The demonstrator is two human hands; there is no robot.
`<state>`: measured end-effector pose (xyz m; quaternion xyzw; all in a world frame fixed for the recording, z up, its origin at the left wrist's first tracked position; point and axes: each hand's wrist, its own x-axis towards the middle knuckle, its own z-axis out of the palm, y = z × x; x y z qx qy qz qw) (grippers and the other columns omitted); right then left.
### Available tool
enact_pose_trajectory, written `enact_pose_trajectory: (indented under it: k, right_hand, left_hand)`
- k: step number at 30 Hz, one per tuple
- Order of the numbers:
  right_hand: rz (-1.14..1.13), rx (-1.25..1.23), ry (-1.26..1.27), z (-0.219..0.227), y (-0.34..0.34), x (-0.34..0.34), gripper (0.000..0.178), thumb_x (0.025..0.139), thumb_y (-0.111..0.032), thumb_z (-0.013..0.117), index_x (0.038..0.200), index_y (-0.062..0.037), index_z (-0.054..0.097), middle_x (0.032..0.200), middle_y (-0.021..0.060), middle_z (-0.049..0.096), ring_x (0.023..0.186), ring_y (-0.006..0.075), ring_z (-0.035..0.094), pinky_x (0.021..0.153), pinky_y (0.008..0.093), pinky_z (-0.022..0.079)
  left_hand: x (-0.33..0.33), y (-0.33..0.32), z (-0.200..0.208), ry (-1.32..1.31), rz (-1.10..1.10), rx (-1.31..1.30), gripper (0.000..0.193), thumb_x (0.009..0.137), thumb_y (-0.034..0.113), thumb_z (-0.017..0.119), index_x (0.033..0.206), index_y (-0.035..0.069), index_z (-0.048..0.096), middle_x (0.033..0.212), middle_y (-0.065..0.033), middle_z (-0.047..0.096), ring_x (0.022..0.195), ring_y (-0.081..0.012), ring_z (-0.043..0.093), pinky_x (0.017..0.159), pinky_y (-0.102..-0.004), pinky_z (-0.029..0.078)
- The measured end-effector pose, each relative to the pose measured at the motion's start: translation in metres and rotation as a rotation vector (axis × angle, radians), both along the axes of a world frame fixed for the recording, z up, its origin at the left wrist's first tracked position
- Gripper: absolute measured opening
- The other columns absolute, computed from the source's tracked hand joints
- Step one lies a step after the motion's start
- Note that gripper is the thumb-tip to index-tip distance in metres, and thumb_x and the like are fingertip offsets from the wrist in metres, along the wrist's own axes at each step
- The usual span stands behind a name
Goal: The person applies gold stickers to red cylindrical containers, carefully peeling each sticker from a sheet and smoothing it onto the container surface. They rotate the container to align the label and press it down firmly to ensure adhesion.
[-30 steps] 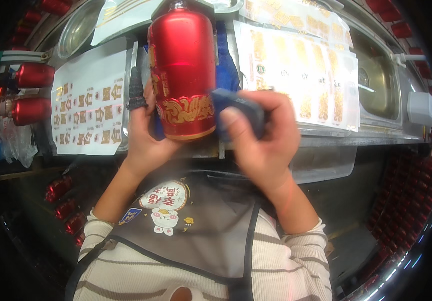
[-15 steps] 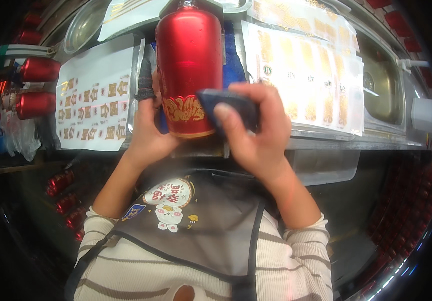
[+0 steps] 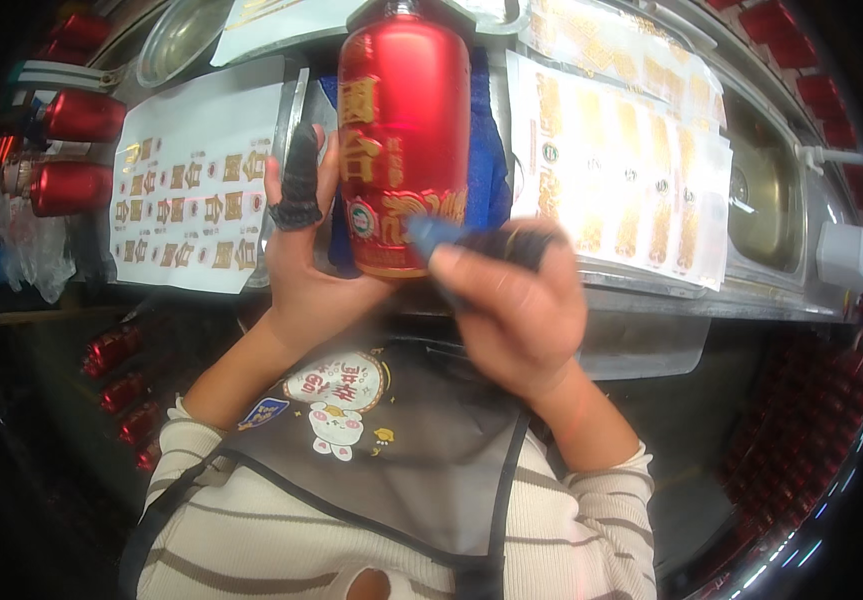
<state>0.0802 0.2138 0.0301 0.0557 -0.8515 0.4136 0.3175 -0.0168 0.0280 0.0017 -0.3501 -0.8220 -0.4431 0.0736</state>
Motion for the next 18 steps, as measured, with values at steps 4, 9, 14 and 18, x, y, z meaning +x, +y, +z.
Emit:
enact_pose_trajectory:
  k: [4, 9, 14, 18]
  right_hand:
    - [0.034, -0.106, 0.006, 0.001, 0.007, -0.006, 0.045, 0.063, 0.017, 0.071, 0.100, -0.0082, 0.075, 0.084, 0.0080, 0.062, 0.073, 0.0245, 0.058, 0.065, 0.0326, 0.048]
    - [0.157, -0.009, -0.078, 0.016, 0.003, -0.004, 0.031, 0.069, 0.008, 0.079, 0.097, -0.0041, 0.074, 0.086, 0.0084, 0.064, 0.074, 0.0231, 0.061, 0.066, 0.0307, 0.049]
    - [-0.116, -0.480, -0.157, 0.005, 0.014, -0.019, 0.021, 0.087, 0.001, 0.075, 0.105, -0.0002, 0.065, 0.092, 0.0023, 0.064, 0.081, 0.0069, 0.057, 0.071, 0.0194, 0.046]
    - [-0.070, -0.135, -0.023, 0.000, 0.003, -0.012, 0.033, 0.073, 0.008, 0.078, 0.103, -0.0035, 0.071, 0.090, 0.0072, 0.063, 0.076, 0.0185, 0.059, 0.070, 0.0273, 0.048]
  left_hand:
    - [-0.005, -0.002, -0.002, 0.109, -0.032, -0.009, 0.092, 0.067, 0.031, 0.089, 0.146, 0.006, 0.049, 0.151, -0.0200, 0.047, 0.146, -0.0372, 0.034, 0.116, -0.0640, 0.001]
    - [-0.002, -0.009, -0.001, 0.111, -0.043, -0.115, 0.051, 0.066, 0.030, 0.089, 0.115, 0.028, 0.077, 0.155, -0.0223, 0.041, 0.144, -0.0498, 0.030, 0.115, -0.0665, 0.004]
    - [-0.004, -0.014, -0.004, 0.166, -0.008, -0.114, 0.048, 0.066, 0.027, 0.087, 0.113, 0.024, 0.077, 0.155, -0.0227, 0.040, 0.145, -0.0474, 0.031, 0.115, -0.0669, 0.006]
    - [0.001, -0.018, -0.012, 0.127, 0.027, -0.059, 0.046, 0.068, 0.024, 0.086, 0.113, 0.022, 0.077, 0.154, -0.0227, 0.041, 0.146, -0.0447, 0.032, 0.115, -0.0658, 0.006]
